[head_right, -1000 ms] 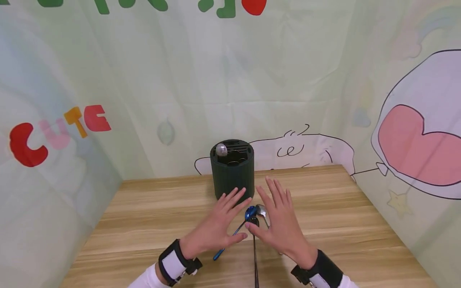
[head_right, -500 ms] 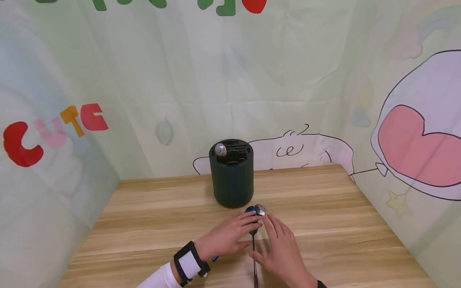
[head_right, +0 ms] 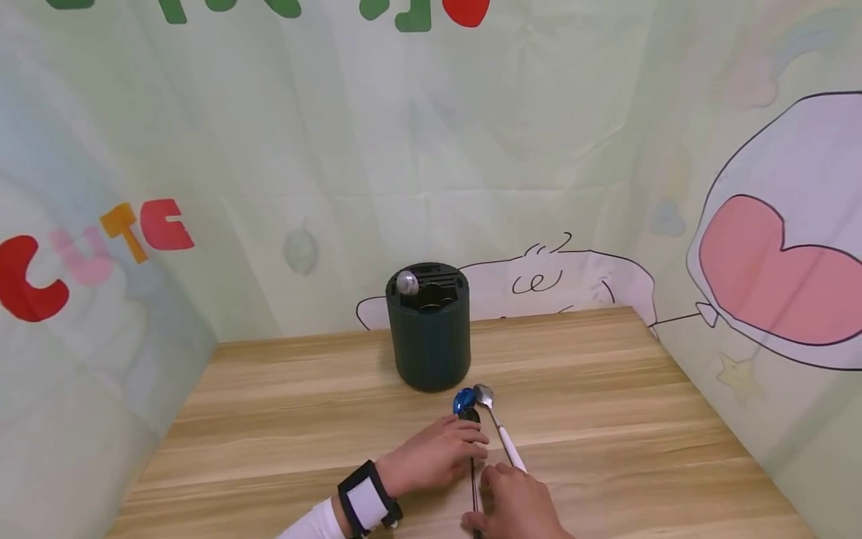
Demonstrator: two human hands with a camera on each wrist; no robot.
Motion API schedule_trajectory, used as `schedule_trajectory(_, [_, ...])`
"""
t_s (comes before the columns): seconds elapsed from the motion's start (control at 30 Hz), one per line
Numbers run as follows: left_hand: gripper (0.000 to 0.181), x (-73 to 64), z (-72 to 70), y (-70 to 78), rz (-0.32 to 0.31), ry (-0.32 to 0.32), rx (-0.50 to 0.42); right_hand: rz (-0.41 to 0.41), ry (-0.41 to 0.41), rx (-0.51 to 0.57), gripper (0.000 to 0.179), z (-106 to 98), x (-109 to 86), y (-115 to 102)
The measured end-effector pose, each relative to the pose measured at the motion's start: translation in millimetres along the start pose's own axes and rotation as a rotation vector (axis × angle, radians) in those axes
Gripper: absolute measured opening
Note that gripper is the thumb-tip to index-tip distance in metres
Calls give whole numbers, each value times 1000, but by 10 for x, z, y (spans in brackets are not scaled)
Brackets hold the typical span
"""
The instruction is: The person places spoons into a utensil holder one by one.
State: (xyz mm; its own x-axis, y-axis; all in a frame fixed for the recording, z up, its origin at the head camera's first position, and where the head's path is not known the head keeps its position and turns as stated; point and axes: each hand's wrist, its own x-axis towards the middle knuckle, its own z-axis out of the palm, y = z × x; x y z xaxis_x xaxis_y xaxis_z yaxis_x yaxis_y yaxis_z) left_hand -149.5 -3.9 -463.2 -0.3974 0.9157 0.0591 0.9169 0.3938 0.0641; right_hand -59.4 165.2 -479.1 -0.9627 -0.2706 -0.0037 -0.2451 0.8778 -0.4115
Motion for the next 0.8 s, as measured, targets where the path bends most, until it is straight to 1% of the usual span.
schedule_trajectory(0.13, [27,4,50,15,20,-8,2,-25,-42,5,37,27,-3,18])
schedule_trajectory(0.23, [22,5,83,19,33,3,19,-37,-44,-2,30,28,-13,32])
schedule_trajectory(0.3, [19,9,94,18,36,16,36,-49,-32,0,25,29,-24,42])
schedule_trajectory(0.37, [15,15,94,17,34,25,51,-74,-1,-3,21,33,-38,56])
schedule_trajectory(0.5, [15,31,93,17,19,16,55,-109,37,12,17,36,-65,96])
schedule_trajectory(0.67, [14,30,89,35,-4,-21,0,-108,65,5,16,18,-89,167])
schedule_trajectory(0.73, [14,23,80,46,-6,-23,-41,-113,80,-1,16,9,-92,192])
schedule_trajectory(0.8, [14,13,74,59,-8,-18,-82,-140,107,-13,16,3,-92,210])
